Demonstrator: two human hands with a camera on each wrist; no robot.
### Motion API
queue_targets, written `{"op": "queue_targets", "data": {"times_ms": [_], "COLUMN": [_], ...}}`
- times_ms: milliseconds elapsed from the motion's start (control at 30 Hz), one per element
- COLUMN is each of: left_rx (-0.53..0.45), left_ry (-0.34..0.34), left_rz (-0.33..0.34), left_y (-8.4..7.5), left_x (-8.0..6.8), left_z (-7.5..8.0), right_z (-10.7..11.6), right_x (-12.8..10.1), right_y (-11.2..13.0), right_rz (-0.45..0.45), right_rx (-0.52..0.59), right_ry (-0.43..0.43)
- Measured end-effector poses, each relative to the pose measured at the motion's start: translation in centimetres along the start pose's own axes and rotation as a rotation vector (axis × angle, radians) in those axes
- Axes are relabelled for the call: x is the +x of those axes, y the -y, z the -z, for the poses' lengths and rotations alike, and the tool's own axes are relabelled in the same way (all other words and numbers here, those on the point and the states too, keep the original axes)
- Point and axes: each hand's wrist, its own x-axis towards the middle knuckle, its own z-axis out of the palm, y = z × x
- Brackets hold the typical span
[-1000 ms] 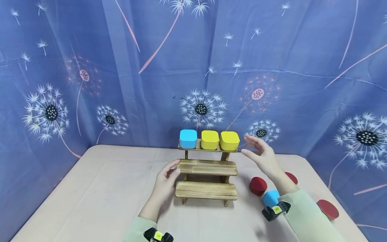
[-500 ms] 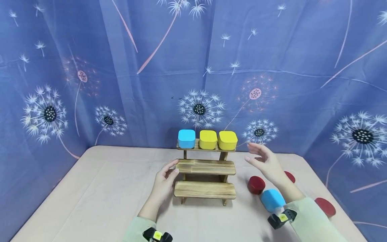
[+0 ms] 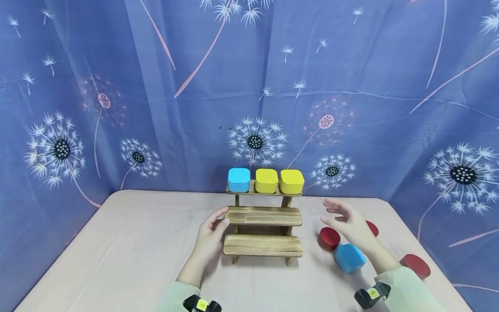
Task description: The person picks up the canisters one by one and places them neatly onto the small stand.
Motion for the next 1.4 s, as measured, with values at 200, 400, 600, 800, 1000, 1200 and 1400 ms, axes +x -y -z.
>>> {"op": "queue_targets", "data": {"times_ms": [200,400,600,800,1000,1200,1400], "left_rx": [-0.022,-0.021,-0.007,-0.010,-0.016,-0.018,-0.023], "left_ry": [0.005,0.005,0.000,-0.003,-0.002,0.003,0.003], "left_rz": [0.002,0.010,0.011,0.011,0.018,0.021,0.028], "left_y": [-0.3,-0.3,-0.3,-0.4,-0.5,-0.4,-0.4], "left_x": [-0.1,-0.2,-0.2,-0.2,-0.2,-0.2,-0.2], "left_z": [0.0,0.0,0.0,0.0,0.0,0.0,0.0], "right_z": [0.2,0.1,-0.1,-0.3,-0.3,-0.5,-0.7], "right_x": [-1.0,-1.8,-2.3,-2.5,-2.6,-2.7,-2.7], "right_y": [-1.3,-2.6,-3.3,-3.7,-4.1,-4.6,-4.9], "right_rz": [-0.047,-0.086,-0.067,-0.077,-0.075,-0.080,-0.089], "right_rx": [-0.024,-0.048,-0.143,-0.192,-0.191,-0.188,-0.195], "right_ry": [0.014,0.040,0.038,0.040,0.046,0.063,0.077]}}
